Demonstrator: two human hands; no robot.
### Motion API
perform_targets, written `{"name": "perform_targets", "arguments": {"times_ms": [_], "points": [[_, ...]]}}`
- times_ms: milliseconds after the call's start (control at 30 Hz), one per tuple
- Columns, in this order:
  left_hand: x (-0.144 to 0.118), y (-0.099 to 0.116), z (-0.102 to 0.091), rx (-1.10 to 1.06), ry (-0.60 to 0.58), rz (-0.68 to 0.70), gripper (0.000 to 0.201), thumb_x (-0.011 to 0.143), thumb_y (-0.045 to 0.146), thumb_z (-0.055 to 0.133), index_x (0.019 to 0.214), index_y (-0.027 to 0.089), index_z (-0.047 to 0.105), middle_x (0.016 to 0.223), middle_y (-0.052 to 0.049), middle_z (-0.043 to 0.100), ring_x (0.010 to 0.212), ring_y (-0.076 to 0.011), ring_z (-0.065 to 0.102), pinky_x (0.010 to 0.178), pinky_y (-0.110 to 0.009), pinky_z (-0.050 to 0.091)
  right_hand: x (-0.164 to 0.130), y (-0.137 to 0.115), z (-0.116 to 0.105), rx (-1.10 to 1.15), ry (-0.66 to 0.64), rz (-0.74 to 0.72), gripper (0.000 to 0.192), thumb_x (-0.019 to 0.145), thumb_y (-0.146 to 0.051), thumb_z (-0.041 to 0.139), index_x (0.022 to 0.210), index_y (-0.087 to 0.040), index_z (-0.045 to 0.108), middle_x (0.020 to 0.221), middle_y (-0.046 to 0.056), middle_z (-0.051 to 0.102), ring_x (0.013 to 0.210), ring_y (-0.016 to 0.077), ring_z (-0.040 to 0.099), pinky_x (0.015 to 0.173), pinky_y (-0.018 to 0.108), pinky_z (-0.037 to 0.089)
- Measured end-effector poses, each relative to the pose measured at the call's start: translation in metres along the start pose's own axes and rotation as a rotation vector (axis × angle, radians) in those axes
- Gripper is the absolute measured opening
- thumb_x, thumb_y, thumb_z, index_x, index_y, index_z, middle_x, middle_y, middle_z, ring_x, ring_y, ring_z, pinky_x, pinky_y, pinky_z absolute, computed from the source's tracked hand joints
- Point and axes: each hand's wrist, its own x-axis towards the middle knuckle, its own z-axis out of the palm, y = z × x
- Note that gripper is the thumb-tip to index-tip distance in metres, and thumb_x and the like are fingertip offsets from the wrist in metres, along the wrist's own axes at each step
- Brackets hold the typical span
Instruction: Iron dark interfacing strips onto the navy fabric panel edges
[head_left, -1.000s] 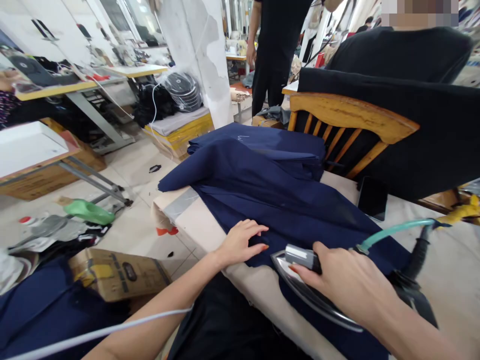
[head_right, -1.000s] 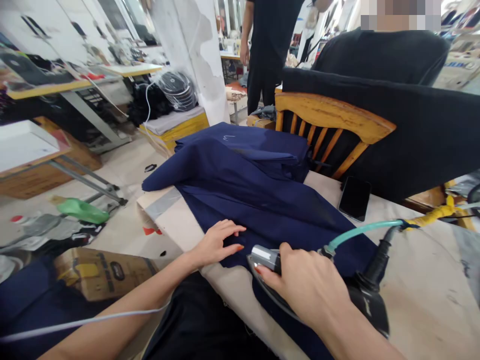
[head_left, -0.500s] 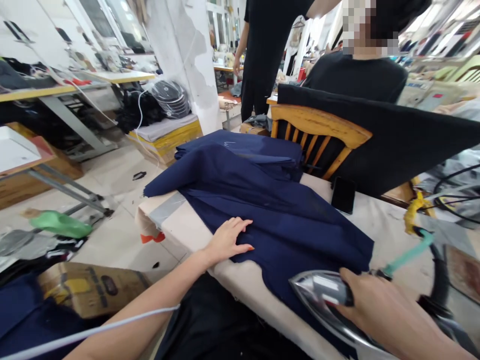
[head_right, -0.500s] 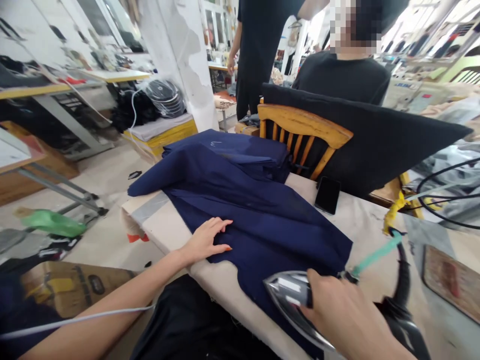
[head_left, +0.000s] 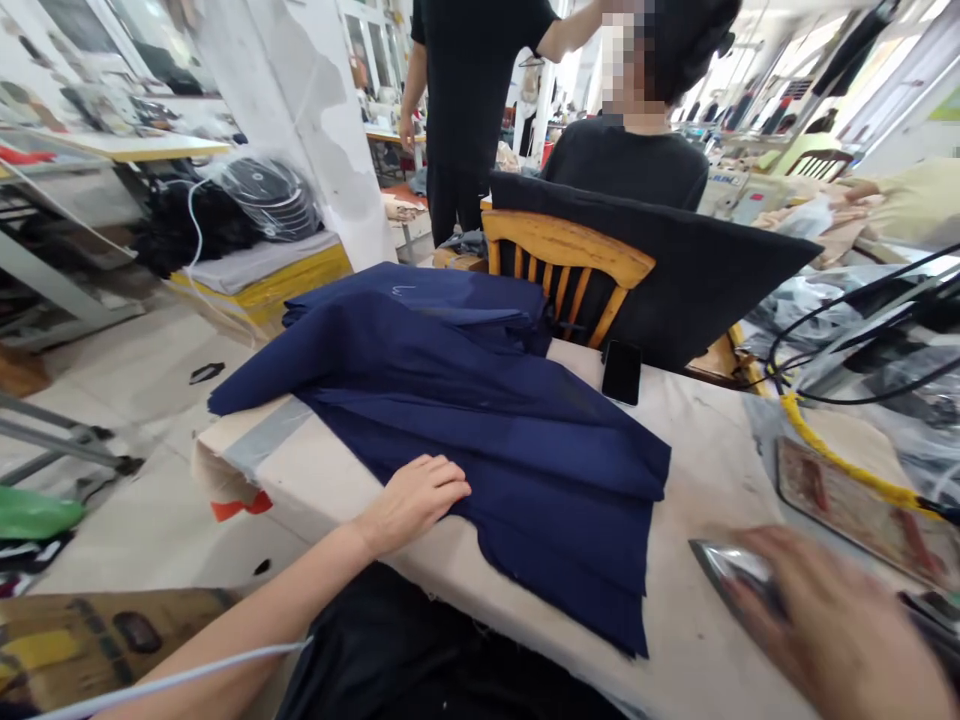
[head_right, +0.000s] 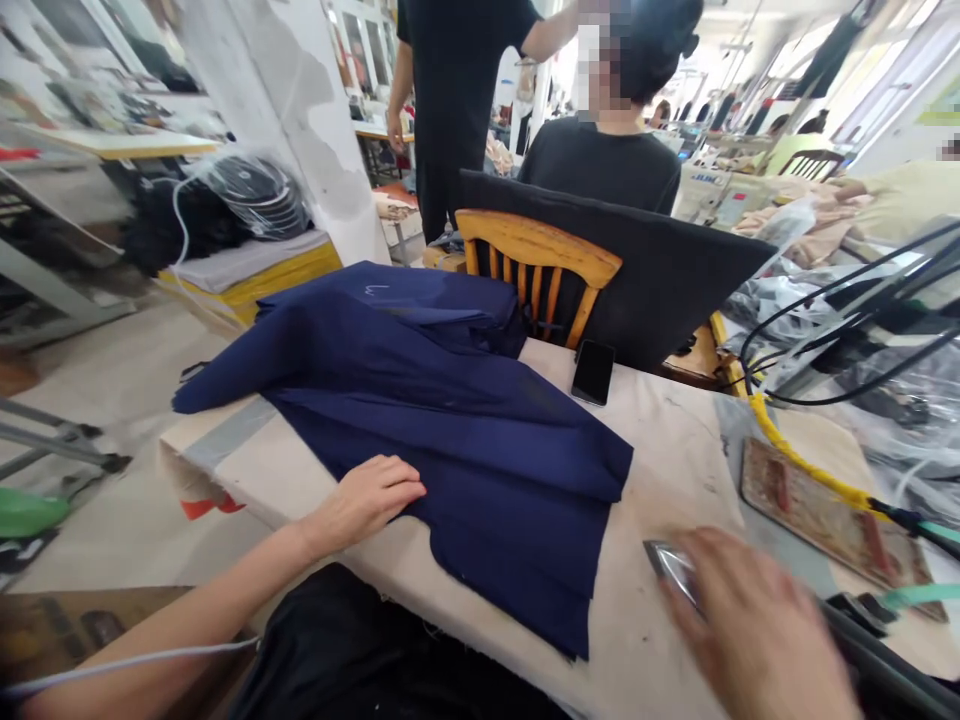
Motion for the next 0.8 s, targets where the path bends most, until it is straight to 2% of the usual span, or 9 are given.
{"name": "perform_targets", "arguments": {"times_ms": [67, 100, 167, 267, 333, 400, 467, 667, 800], "points": [[0.001, 0.004, -0.001, -0.042, -0.047, 0.038, 0.025, 0.093, 0.011, 0.042, 0.103, 0.022, 0.062, 0.102, -0.003, 0.061, 0.093, -0.0167, 0.053, 0.082, -0.029, 0.039, 0.006, -0.038, 0.023, -0.007, 0.013, -0.324, 0.031, 0.081, -0.035, 0.059, 0.11, -0.023, 0.057, 0.106, 0.008, 0.066, 0.098, 0.0279, 0.061, 0.078, 0.042, 0.048], [0.001, 0.006, -0.001, -0.067, -0.056, 0.033, 0.027, 0.092, 0.01, 0.042, 0.103, 0.022, 0.063, 0.103, -0.003, 0.061, 0.094, -0.0163, 0.053, 0.082, -0.028, 0.04, 0.008, -0.051, 0.035, -0.006, 0.003, -0.39, 0.031, 0.082, -0.031, 0.058, 0.112, -0.023, 0.057, 0.109, 0.007, 0.065, 0.1, 0.0263, 0.06, 0.08, 0.04, 0.048], [0.0, 0.007, 0.0, -0.113, -0.054, -0.002, 0.027, 0.092, 0.01, 0.043, 0.104, 0.023, 0.063, 0.104, -0.002, 0.06, 0.095, -0.0159, 0.053, 0.083, -0.027, 0.041, 0.011, -0.066, 0.053, 0.055, 0.009, -0.39, 0.025, 0.084, -0.024, 0.055, 0.108, -0.022, 0.06, 0.106, 0.005, 0.066, 0.1, 0.0236, 0.06, 0.08, 0.037, 0.048], [0.0, 0.006, 0.002, -0.168, -0.027, -0.056, 0.02, 0.094, 0.021, 0.047, 0.104, 0.025, 0.064, 0.103, -0.002, 0.061, 0.094, -0.016, 0.053, 0.083, -0.028, 0.041, 0.02, -0.06, 0.062, 0.344, 0.016, -0.23, 0.013, 0.089, -0.024, 0.05, 0.094, -0.023, 0.061, 0.093, 0.004, 0.066, 0.092, 0.0194, 0.06, 0.078, 0.032, 0.048], [0.005, 0.002, 0.003, -0.192, 0.014, -0.071, 0.017, 0.094, 0.03, 0.051, 0.101, 0.025, 0.065, 0.1, -0.002, 0.062, 0.091, -0.0158, 0.054, 0.08, -0.028, 0.04, 0.035, -0.05, 0.06, 0.55, 0.051, -0.022, 0.016, 0.09, -0.035, 0.049, 0.088, -0.023, 0.06, 0.087, 0.003, 0.064, 0.085, 0.0177, 0.059, 0.072, 0.028, 0.048], [0.017, -0.004, 0.002, -0.19, 0.073, -0.082, 0.019, 0.095, 0.033, 0.049, 0.097, 0.024, 0.066, 0.095, -0.002, 0.063, 0.087, -0.0148, 0.055, 0.078, -0.027, 0.039, 0.057, -0.041, 0.059, 0.63, 0.092, 0.215, 0.027, 0.088, -0.047, 0.047, 0.086, -0.023, 0.059, 0.079, 0.002, 0.062, 0.072, 0.0161, 0.057, 0.059, 0.025, 0.045], [0.035, -0.014, -0.001, -0.137, 0.125, -0.111, 0.025, 0.098, 0.032, 0.043, 0.095, 0.022, 0.065, 0.09, -0.001, 0.063, 0.084, -0.014, 0.056, 0.076, -0.027, 0.039, 0.083, -0.033, 0.063, 0.598, 0.1, 0.388, 0.035, 0.086, -0.055, 0.047, 0.085, -0.023, 0.059, 0.069, 0.0, 0.059, 0.059, 0.0146, 0.053, 0.05, 0.025, 0.04], [0.09, -0.05, 0.004, 0.142, 0.114, -0.136, 0.03, 0.099, 0.036, 0.038, 0.095, 0.02, 0.063, 0.085, -0.002, 0.062, 0.081, -0.0151, 0.058, 0.072, -0.025, 0.041, 0.148, -0.012, 0.1, 0.428, 0.059, 0.517, 0.037, 0.081, -0.058, 0.047, 0.074, -0.024, 0.057, 0.063, 0.001, 0.058, 0.057, 0.0183, 0.053, 0.051, 0.029, 0.035], [0.099, -0.061, 0.012, 0.161, 0.106, -0.14, 0.025, 0.096, 0.038, 0.045, 0.099, 0.02, 0.063, 0.087, -0.002, 0.063, 0.082, -0.0161, 0.058, 0.069, -0.026, 0.041, 0.153, -0.005, 0.103, 0.351, 0.068, 0.531, 0.032, 0.079, -0.055, 0.048, 0.081, -0.023, 0.054, 0.069, 0.002, 0.058, 0.059, 0.0206, 0.052, 0.051, 0.031, 0.032]]}}
